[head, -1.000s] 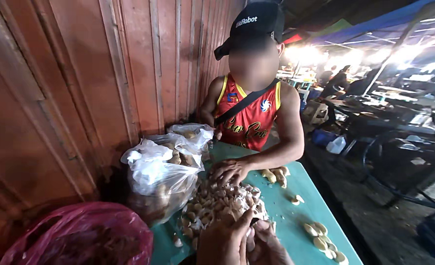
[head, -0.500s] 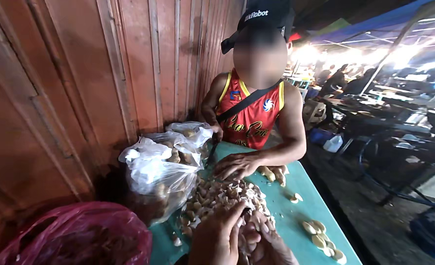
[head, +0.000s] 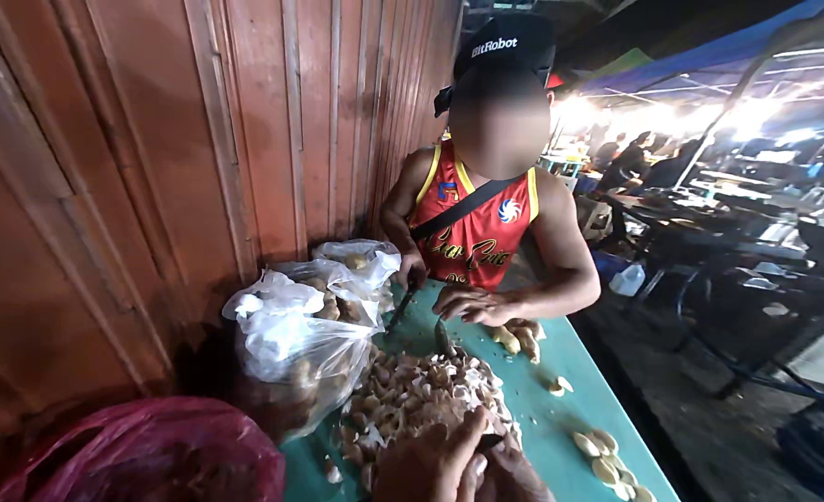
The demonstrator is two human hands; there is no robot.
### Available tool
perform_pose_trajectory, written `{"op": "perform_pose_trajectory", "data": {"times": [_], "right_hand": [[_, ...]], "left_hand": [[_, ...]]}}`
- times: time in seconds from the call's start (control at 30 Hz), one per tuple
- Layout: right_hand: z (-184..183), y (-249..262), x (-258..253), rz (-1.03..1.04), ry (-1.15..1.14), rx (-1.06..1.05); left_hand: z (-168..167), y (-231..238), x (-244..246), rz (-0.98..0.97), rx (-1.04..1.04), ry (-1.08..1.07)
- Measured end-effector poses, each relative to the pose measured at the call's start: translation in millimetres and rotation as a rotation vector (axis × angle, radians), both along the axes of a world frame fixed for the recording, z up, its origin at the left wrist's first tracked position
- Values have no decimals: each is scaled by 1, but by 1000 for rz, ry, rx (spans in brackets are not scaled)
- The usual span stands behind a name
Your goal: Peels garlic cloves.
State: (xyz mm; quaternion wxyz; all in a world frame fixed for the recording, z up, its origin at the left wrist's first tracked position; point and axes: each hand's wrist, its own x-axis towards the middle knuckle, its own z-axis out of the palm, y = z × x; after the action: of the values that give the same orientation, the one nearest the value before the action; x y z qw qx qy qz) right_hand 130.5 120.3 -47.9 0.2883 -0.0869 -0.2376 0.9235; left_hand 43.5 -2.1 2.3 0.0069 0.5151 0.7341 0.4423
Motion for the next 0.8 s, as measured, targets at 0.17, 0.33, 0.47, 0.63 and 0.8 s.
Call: {"op": "perform_pose_trajectory", "data": {"times": [0.17,0.33,0.47,0.63,0.8], "right_hand": [[4,-6,1,4,-9,40],[0,-4,0,32,15,78],[-5,6,2,146,133,176],[-2,10,5,82,100,169],[13,12,7,-143,-92,229]], "left_hand": [[1,1,1,5,-32,19],[1,1,0,45,-11,30],[4,-4,-11,122,29,-39],[8,-4,-21,262,-53,-49],[9,-1,-22,268,-175,-103]]}}
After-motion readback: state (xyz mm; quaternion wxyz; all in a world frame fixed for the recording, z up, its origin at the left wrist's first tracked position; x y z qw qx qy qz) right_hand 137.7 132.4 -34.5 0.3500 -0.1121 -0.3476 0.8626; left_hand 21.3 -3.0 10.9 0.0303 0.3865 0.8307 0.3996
